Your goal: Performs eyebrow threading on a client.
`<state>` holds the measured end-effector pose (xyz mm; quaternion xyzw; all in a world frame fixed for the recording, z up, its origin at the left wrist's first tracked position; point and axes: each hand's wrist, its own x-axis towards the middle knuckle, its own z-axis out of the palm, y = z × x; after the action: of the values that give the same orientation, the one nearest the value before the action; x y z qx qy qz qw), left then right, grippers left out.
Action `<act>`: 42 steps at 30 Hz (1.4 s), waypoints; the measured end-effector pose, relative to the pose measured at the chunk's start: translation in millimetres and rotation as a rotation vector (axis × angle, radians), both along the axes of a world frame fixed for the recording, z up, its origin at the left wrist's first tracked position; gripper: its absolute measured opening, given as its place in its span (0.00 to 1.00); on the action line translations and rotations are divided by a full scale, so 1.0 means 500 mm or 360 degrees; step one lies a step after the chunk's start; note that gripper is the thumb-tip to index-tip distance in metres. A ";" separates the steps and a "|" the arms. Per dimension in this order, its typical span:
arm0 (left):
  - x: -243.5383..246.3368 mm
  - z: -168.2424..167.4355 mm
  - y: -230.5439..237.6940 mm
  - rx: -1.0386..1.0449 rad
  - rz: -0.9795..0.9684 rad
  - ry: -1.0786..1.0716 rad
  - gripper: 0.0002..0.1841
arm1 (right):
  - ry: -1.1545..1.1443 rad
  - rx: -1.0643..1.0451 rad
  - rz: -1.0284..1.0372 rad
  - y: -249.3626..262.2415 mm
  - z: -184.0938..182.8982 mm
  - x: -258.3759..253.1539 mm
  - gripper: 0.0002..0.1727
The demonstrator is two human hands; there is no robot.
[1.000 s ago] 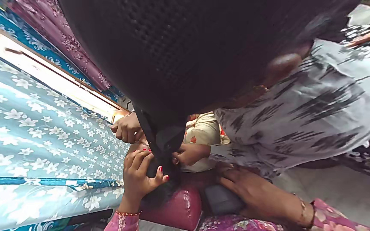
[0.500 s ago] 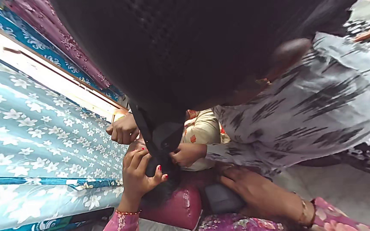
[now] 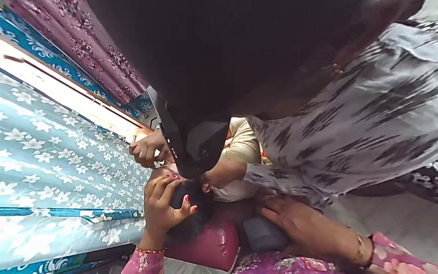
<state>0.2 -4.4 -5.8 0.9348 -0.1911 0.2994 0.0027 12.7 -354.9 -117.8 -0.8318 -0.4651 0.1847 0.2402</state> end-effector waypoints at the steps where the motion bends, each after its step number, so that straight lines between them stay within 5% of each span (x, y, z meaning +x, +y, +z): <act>1: 0.000 0.001 -0.001 -0.0001 0.0000 0.0003 0.39 | 0.0013 -0.0006 -0.0001 0.000 0.000 0.000 0.50; 42: 0.004 0.000 -0.011 0.0033 -0.0012 -0.0028 0.40 | 0.0000 -0.0011 0.0040 -0.001 -0.003 0.008 0.49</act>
<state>2.2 -9.9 -5.8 0.9314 -0.1976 0.3055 -0.0074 16.8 -355.2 -119.5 -0.8267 -0.4749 0.1894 0.2351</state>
